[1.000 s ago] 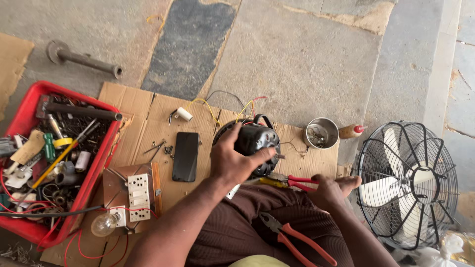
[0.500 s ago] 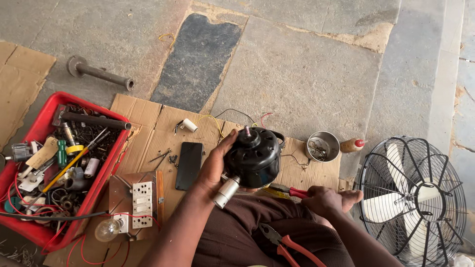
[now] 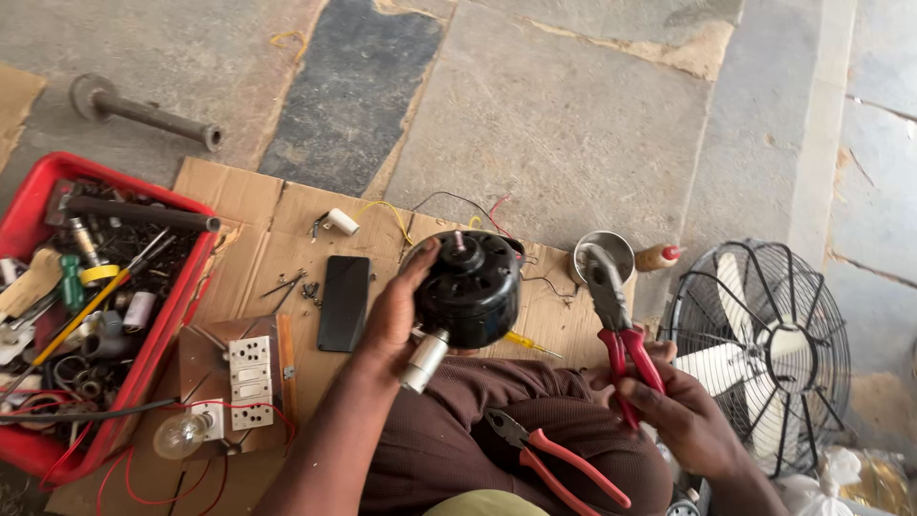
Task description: The person is repairing a disassembled electric motor. They insert a cylindrical metal part into the motor's shaft, apply lubricant from a bottle to the shaft and a circular metal component, and then use pliers to tap and adjust the parts.
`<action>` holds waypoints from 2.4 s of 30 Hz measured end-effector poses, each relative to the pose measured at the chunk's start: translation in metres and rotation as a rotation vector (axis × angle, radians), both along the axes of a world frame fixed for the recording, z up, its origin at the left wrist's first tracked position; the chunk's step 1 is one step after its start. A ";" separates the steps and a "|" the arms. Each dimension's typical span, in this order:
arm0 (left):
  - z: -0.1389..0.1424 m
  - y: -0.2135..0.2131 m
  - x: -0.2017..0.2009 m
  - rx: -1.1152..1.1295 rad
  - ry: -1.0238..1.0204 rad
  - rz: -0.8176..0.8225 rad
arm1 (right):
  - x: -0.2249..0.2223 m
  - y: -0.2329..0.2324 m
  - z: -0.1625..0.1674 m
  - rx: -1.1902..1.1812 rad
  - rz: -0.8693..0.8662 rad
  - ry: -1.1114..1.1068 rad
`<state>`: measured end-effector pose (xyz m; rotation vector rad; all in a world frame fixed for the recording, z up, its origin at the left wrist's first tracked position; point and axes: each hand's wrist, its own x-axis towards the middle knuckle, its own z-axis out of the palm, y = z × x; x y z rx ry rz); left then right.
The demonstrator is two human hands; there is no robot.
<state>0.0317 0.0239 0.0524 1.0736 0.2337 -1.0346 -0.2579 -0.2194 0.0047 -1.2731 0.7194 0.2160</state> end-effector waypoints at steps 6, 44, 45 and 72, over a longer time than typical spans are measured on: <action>0.004 0.003 0.000 0.003 0.088 -0.035 | 0.027 0.031 0.043 -0.145 0.077 -0.213; -0.023 0.017 -0.002 -0.137 0.006 0.009 | 0.065 0.067 0.101 -0.140 -0.145 -0.103; -0.024 0.017 -0.003 -0.120 0.024 0.026 | 0.066 0.067 0.102 -0.157 -0.208 -0.179; -0.010 0.015 -0.003 0.103 0.101 0.117 | 0.074 0.067 0.118 -0.037 -0.148 -0.037</action>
